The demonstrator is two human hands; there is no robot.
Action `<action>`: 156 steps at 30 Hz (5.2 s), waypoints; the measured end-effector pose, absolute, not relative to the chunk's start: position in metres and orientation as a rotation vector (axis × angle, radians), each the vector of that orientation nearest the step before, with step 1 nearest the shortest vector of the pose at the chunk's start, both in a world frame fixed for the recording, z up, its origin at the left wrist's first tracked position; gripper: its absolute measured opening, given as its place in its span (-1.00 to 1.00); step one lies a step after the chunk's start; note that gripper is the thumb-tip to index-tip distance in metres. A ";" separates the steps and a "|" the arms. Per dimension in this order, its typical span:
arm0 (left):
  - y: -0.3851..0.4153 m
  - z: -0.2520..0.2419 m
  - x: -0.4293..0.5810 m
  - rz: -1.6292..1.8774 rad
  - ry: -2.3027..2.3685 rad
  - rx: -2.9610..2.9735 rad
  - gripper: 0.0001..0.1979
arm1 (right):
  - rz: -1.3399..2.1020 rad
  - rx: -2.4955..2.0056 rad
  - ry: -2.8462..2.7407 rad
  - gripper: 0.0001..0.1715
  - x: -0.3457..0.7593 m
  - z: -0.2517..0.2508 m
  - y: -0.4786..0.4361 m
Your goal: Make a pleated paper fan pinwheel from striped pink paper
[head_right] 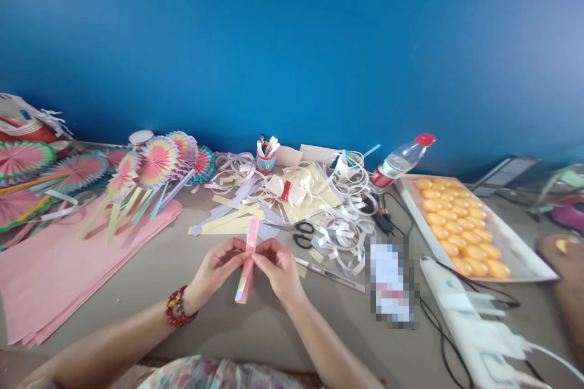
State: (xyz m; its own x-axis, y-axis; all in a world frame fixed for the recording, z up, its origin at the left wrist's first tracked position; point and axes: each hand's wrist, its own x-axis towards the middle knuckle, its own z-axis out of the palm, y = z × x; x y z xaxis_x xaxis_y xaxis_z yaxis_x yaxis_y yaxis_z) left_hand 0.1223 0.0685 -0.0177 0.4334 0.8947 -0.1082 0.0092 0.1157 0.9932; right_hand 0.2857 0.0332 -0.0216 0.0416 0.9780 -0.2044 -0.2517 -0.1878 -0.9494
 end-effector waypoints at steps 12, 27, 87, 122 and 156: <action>0.068 -0.021 0.122 0.831 0.898 1.284 -0.80 | 1.497 -1.143 -0.802 -0.76 0.284 -0.019 0.034; 0.071 -0.020 0.120 0.769 0.881 1.294 -0.82 | 1.485 -1.155 -0.753 -0.82 0.283 -0.026 0.034; 0.069 -0.018 0.121 0.805 0.709 0.927 -0.77 | 1.408 -1.061 -0.708 -0.75 0.276 -0.028 0.032; 0.072 -0.035 0.116 0.777 0.863 0.811 -0.77 | 1.443 -0.899 -0.688 -0.77 0.278 -0.025 0.035; 0.071 -0.018 0.122 0.804 0.694 0.828 -0.78 | 1.460 -1.026 -0.638 -0.76 0.284 -0.033 0.032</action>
